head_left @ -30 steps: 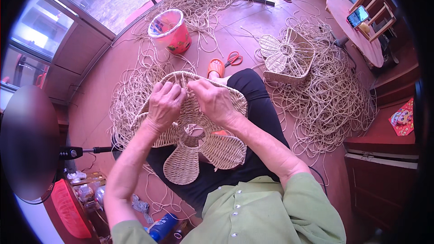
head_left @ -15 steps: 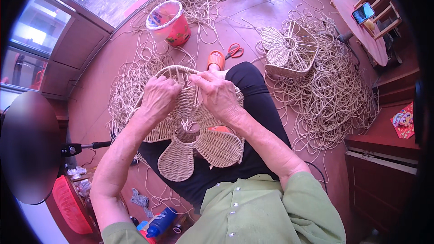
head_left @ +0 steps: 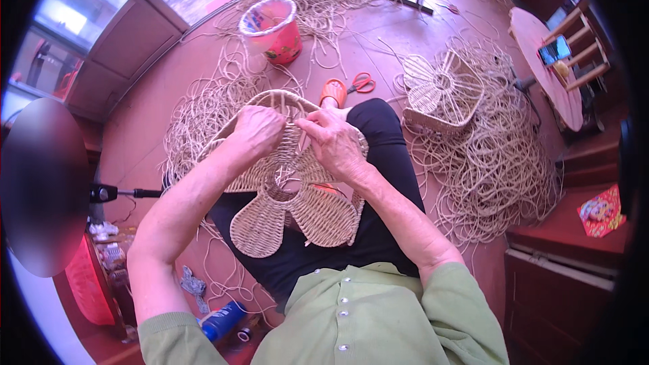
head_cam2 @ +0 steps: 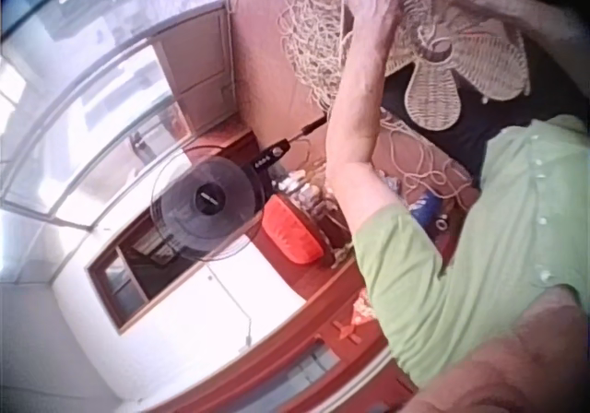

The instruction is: Weaving a floral-patterned basket using natural cord/straw material.

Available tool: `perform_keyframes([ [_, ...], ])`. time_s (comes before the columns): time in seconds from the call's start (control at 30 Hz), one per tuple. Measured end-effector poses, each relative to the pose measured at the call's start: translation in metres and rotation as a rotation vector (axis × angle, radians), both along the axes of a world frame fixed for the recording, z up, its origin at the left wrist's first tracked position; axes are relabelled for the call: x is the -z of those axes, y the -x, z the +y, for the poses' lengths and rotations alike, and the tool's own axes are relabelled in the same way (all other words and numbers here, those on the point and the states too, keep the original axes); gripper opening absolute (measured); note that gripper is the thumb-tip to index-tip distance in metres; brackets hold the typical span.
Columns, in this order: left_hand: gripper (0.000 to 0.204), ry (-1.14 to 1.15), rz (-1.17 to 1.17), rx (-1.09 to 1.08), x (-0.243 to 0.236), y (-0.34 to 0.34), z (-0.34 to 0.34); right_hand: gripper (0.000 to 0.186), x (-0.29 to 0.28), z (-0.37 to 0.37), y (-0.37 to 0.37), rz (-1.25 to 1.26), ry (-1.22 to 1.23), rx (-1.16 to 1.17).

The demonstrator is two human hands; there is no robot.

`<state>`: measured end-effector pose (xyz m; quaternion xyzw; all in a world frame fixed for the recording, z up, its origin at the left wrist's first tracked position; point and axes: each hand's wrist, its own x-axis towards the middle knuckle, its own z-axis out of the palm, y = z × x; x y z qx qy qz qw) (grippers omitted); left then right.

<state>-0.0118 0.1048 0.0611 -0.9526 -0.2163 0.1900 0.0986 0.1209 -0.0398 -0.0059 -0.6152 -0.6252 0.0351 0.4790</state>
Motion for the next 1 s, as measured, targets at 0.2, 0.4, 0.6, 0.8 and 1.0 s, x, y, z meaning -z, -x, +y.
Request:
perform_keyframes([
  [0.2,0.046,0.435,-0.706,-0.376,-0.071,0.056,0.017,0.046,-0.022,-0.003,0.005,-0.210,-0.103,0.151],
  [0.4,0.029,0.542,-1.005,-0.690,-0.029,0.106,-0.014,0.032,-0.012,0.025,0.019,-0.360,-0.061,0.078],
  [0.6,0.030,0.031,-0.817,-0.307,0.004,0.063,-0.056,0.031,0.000,0.040,0.033,-0.458,-0.059,0.000],
  [0.8,0.036,0.861,-1.412,-0.826,-0.004,0.073,-0.125,0.025,-0.056,0.068,-0.021,-0.226,-0.121,0.008],
  [1.0,0.054,1.531,-1.753,-1.151,0.036,0.039,-0.189,0.021,-0.050,0.114,-0.011,-0.624,-0.093,-0.123],
])
